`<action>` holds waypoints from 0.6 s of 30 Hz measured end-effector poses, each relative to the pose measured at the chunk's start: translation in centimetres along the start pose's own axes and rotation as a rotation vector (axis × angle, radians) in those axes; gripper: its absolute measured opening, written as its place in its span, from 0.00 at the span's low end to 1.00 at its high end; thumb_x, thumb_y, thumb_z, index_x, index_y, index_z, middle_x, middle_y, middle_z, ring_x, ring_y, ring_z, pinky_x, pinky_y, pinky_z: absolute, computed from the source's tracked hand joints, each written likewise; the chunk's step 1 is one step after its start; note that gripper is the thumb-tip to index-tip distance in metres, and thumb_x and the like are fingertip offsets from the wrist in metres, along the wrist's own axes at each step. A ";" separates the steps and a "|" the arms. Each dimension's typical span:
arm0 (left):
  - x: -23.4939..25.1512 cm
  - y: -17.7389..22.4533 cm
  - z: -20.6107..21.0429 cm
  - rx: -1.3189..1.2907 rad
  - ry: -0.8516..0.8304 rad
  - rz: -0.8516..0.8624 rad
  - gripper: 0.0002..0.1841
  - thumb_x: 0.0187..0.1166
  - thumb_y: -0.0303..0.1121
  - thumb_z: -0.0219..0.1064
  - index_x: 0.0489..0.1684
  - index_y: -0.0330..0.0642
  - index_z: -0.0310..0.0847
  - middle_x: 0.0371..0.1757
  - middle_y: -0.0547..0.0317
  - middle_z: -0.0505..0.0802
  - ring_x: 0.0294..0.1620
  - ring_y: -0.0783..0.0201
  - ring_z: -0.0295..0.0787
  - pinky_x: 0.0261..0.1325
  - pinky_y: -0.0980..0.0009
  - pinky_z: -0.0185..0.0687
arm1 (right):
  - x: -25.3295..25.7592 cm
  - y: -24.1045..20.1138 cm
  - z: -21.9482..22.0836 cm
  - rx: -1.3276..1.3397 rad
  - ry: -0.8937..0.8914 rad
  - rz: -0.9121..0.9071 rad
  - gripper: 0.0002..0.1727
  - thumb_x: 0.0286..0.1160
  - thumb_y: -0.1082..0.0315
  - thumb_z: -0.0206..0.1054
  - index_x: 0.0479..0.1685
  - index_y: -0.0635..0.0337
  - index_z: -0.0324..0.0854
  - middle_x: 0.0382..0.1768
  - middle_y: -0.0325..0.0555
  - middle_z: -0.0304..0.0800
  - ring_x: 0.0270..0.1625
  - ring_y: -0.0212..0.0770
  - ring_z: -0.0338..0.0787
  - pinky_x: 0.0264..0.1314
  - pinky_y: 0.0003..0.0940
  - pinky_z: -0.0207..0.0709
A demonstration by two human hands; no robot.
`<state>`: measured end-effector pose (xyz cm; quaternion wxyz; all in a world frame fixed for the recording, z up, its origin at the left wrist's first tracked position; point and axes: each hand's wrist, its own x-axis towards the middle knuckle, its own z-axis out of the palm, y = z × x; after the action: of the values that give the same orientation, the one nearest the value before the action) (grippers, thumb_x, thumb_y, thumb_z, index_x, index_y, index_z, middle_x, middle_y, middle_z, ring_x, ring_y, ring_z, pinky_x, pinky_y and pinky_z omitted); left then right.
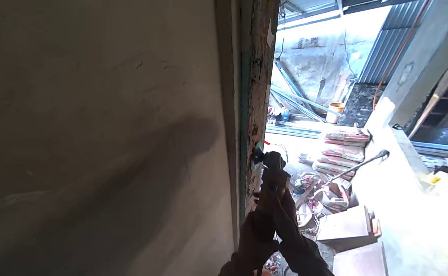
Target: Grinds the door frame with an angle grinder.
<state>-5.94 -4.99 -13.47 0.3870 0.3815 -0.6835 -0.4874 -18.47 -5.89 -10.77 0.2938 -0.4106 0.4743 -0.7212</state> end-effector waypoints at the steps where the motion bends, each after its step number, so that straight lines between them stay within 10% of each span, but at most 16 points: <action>1: 0.6 0.4 -0.1 0.012 0.006 -0.002 0.43 0.42 0.34 0.87 0.66 0.29 0.76 0.48 0.49 0.92 0.47 0.63 0.92 0.54 0.63 0.90 | 0.4 -0.4 0.4 -0.032 0.005 -0.020 0.38 0.74 0.48 0.68 0.74 0.70 0.67 0.52 0.52 0.92 0.49 0.46 0.97 0.52 0.45 0.95; 18: 2.2 -2.3 -1.4 0.027 0.026 0.006 0.39 0.42 0.31 0.86 0.62 0.30 0.76 0.43 0.54 0.92 0.39 0.69 0.91 0.44 0.70 0.91 | 1.7 1.1 2.9 -0.309 0.128 0.097 0.36 0.74 0.41 0.63 0.65 0.66 0.74 0.37 0.47 0.87 0.38 0.39 0.90 0.44 0.44 0.86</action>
<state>-5.21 -8.01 -15.02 0.3920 0.3910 -0.6860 -0.4721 -16.72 -8.96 -10.63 0.2309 -0.3807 0.6168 -0.6491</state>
